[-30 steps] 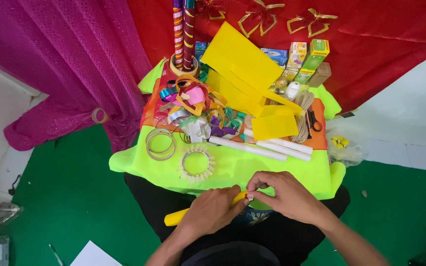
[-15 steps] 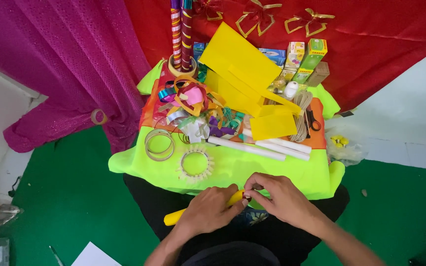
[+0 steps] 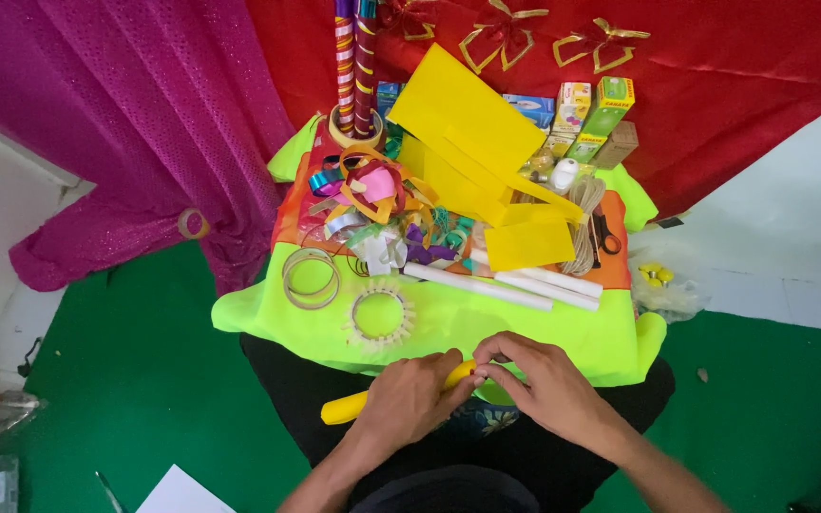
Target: Wrapping decorative tape around a yellow tube as part of a handicraft project.
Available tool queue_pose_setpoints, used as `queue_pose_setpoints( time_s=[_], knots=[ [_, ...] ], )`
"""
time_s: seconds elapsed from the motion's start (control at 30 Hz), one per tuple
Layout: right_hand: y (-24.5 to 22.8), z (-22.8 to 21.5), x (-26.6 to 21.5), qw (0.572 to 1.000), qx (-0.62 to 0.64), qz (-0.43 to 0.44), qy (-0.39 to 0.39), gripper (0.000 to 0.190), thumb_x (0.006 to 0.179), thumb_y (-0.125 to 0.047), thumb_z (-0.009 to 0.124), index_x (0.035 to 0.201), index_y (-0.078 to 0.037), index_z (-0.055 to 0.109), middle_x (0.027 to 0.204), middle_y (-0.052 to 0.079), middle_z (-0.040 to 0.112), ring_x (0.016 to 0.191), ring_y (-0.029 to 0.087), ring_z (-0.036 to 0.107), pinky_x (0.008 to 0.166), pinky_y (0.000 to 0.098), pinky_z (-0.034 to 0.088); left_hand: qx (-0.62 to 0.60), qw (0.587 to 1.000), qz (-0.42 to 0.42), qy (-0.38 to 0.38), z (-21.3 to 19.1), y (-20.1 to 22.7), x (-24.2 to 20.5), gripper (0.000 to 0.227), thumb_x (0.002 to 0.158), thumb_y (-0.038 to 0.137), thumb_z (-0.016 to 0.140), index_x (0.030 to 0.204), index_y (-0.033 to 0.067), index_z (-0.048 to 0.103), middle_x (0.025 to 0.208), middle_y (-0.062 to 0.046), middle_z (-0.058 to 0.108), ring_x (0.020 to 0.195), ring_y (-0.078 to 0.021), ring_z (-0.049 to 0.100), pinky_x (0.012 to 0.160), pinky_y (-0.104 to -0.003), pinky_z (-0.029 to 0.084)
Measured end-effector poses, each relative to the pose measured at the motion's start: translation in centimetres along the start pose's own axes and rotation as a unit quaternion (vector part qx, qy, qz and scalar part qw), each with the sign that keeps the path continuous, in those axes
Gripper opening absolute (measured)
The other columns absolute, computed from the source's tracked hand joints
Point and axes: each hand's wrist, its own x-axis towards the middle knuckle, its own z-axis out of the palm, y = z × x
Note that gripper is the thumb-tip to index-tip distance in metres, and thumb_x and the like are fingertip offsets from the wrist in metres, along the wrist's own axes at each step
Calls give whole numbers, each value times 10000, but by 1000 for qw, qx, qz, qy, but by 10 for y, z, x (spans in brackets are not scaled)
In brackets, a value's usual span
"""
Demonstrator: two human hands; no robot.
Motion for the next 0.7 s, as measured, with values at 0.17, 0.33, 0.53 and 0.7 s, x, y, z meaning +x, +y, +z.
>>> queue_pose_setpoints(
  time_s=[0.17, 0.33, 0.53, 0.7],
  knots=[
    [5, 23, -17, 982, 104, 23, 156, 169, 942, -170, 677, 1088, -89, 700, 1058, 48, 802, 1002, 149, 798, 902, 265, 638, 8, 999, 5, 45, 8, -4, -2, 390, 1074, 525, 493, 995, 143, 512, 732, -66, 592, 498, -345, 572, 437, -455, 417],
    [10, 54, -28, 956, 37, -22, 291, 135, 937, -178, 676, 1011, -80, 731, 1070, 91, 749, 1013, 199, 739, 872, 314, 618, 9, 997, 16, 78, 11, -1, -4, 370, 1061, 518, 525, 1006, 152, 541, 738, -50, 593, 477, -308, 588, 415, -433, 444],
    [1, 57, -25, 950, 98, -24, 297, 191, 938, -260, 688, 939, -85, 764, 1105, 59, 752, 1112, 209, 675, 967, 367, 532, 10, 995, 30, 99, 13, 2, -6, 357, 1053, 492, 570, 1013, 137, 562, 729, -43, 595, 499, -277, 604, 420, -418, 463],
    [2, 61, -22, 939, 153, -30, 306, 143, 929, -235, 708, 889, -100, 736, 1058, 52, 708, 1075, 190, 646, 948, 349, 516, 65, 984, 69, 148, 19, 0, -6, 377, 1063, 495, 554, 972, 130, 553, 738, -46, 585, 503, -287, 584, 403, -428, 459]
  ],
)
